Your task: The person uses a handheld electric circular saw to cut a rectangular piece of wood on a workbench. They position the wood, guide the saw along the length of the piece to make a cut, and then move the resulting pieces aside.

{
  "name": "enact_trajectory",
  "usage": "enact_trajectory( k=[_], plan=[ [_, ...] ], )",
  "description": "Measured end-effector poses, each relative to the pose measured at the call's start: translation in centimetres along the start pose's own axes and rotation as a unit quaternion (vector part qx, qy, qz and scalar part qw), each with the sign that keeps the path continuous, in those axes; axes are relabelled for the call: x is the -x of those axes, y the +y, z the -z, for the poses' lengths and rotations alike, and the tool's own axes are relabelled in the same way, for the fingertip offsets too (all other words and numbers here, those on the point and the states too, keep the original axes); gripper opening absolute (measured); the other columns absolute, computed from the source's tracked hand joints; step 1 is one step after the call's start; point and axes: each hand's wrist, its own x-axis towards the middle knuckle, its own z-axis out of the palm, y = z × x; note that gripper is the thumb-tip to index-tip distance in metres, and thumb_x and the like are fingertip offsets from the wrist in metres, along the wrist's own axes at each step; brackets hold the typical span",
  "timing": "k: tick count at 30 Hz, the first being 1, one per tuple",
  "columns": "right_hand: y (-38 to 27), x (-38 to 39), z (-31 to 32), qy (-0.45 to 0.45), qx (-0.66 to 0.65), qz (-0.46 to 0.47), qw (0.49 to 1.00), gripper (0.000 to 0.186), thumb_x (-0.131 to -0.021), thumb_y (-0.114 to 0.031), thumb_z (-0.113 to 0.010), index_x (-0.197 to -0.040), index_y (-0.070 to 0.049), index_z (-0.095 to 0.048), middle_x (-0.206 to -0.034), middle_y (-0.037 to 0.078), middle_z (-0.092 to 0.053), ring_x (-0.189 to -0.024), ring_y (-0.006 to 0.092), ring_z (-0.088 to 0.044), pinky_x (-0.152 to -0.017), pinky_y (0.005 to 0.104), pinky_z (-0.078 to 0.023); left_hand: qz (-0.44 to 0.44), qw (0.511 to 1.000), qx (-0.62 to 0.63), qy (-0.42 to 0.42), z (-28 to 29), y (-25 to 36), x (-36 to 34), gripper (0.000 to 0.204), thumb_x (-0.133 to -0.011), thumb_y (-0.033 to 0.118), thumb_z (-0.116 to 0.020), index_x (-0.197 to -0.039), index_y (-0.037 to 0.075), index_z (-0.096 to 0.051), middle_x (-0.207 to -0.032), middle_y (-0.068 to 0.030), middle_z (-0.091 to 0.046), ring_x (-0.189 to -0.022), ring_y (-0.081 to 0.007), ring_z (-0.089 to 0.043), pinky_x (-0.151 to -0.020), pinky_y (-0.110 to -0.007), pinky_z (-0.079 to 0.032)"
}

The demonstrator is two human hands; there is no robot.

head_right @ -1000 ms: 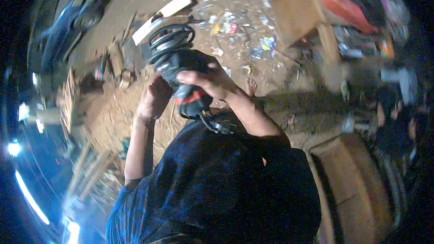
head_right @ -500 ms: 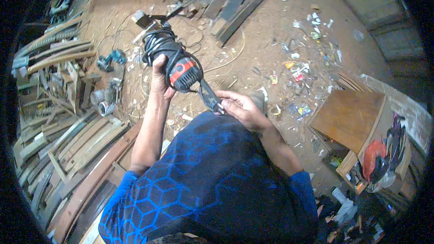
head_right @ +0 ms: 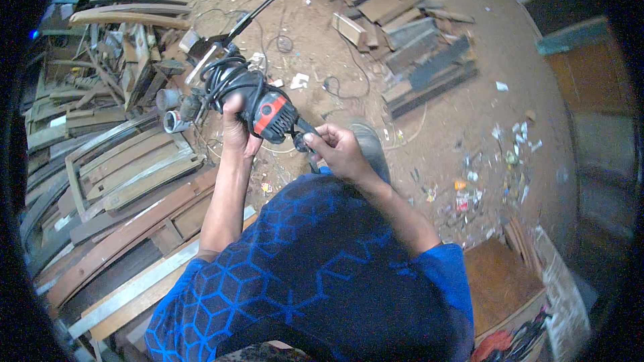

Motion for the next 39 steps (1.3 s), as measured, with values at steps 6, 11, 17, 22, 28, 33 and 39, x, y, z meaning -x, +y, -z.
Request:
enact_trajectory(
  k=[6,11,17,22,28,33,39],
  plan=[
    [-11.1,-13.5,-0.7,-0.009,0.028,0.000,1.000,0.023,-0.101,-0.014,-0.068,-0.115,0.005,-0.065,-0.100,0.008,-0.069,-0.088,0.0125,-0.069,-0.078,0.0307,-0.062,-0.089,0.988,0.070,0.102,-2.3,7.3,-11.2,0.061,-0.091,0.041,-0.074,-0.133,0.002,-0.056,-0.123,-0.0120,-0.068,-0.112,-0.0268,-0.067,-0.104,-0.045,-0.055],
    [-14.7,-23.9,-1.7,-0.080,0.103,-0.018,0.991,0.027,-0.098,-0.013,-0.068,-0.118,0.004,-0.063,-0.091,0.006,-0.068,-0.075,0.0136,-0.068,-0.070,0.0314,-0.058,-0.138,0.979,0.015,0.148,-1.4,12.4,-16.9,0.054,-0.091,0.039,-0.075,-0.129,0.004,-0.058,-0.118,-0.0091,-0.068,-0.109,-0.0240,-0.068,-0.103,-0.042,-0.054],
    [-17.0,-39.8,-4.7,-0.122,0.344,0.079,0.927,0.025,-0.095,-0.013,-0.069,-0.114,0.002,-0.064,-0.086,0.008,-0.068,-0.074,0.0126,-0.065,-0.067,0.0323,-0.053,-0.206,0.944,-0.062,0.250,3.5,17.5,-27.0,0.050,-0.090,0.026,-0.072,-0.133,0.004,-0.058,-0.119,-0.0078,-0.068,-0.109,-0.0216,-0.067,-0.098,-0.041,-0.056],
    [-23.0,-53.0,-8.5,-0.168,0.278,0.022,0.946,0.023,-0.095,-0.012,-0.068,-0.113,0.000,-0.062,-0.089,0.008,-0.068,-0.078,0.0122,-0.065,-0.068,0.0313,-0.053,-0.196,0.954,0.068,0.218,7.6,25.5,-37.7,0.053,-0.089,0.034,-0.073,-0.131,0.006,-0.060,-0.117,-0.0077,-0.069,-0.104,-0.0225,-0.069,-0.093,-0.040,-0.057],
    [-29.3,-65.8,-17.5,-0.157,0.320,-0.114,0.927,0.019,-0.093,-0.012,-0.070,-0.106,0.000,-0.064,-0.079,0.009,-0.068,-0.073,0.0139,-0.067,-0.059,0.0335,-0.054,-0.255,0.939,0.006,0.232,8.6,37.7,-46.8,0.049,-0.089,0.029,-0.077,-0.129,0.007,-0.061,-0.113,-0.0067,-0.069,-0.101,-0.0208,-0.069,-0.092,-0.038,-0.058],
    [-34.2,-72.7,-23.1,-0.131,0.287,0.172,0.933,0.023,-0.097,-0.007,-0.066,-0.118,0.002,-0.067,-0.090,0.011,-0.073,-0.085,0.0146,-0.069,-0.076,0.0308,-0.055,-0.288,0.928,-0.022,0.235,9.6,47.4,-53.8,0.045,-0.090,0.023,-0.076,-0.129,0.006,-0.061,-0.116,-0.0061,-0.067,-0.104,-0.0203,-0.068,-0.094,-0.038,-0.057],
    [-42.7,-80.9,-26.4,-0.182,0.103,0.094,0.973,0.035,-0.099,-0.015,-0.070,-0.126,0.007,-0.062,-0.110,0.007,-0.071,-0.103,0.0123,-0.066,-0.091,0.0287,-0.053,-0.301,0.927,0.009,0.223,9.1,55.3,-62.6,0.042,-0.093,0.030,-0.071,-0.124,0.003,-0.062,-0.111,-0.0091,-0.069,-0.100,-0.0210,-0.070,-0.092,-0.038,-0.057]
  ],
)
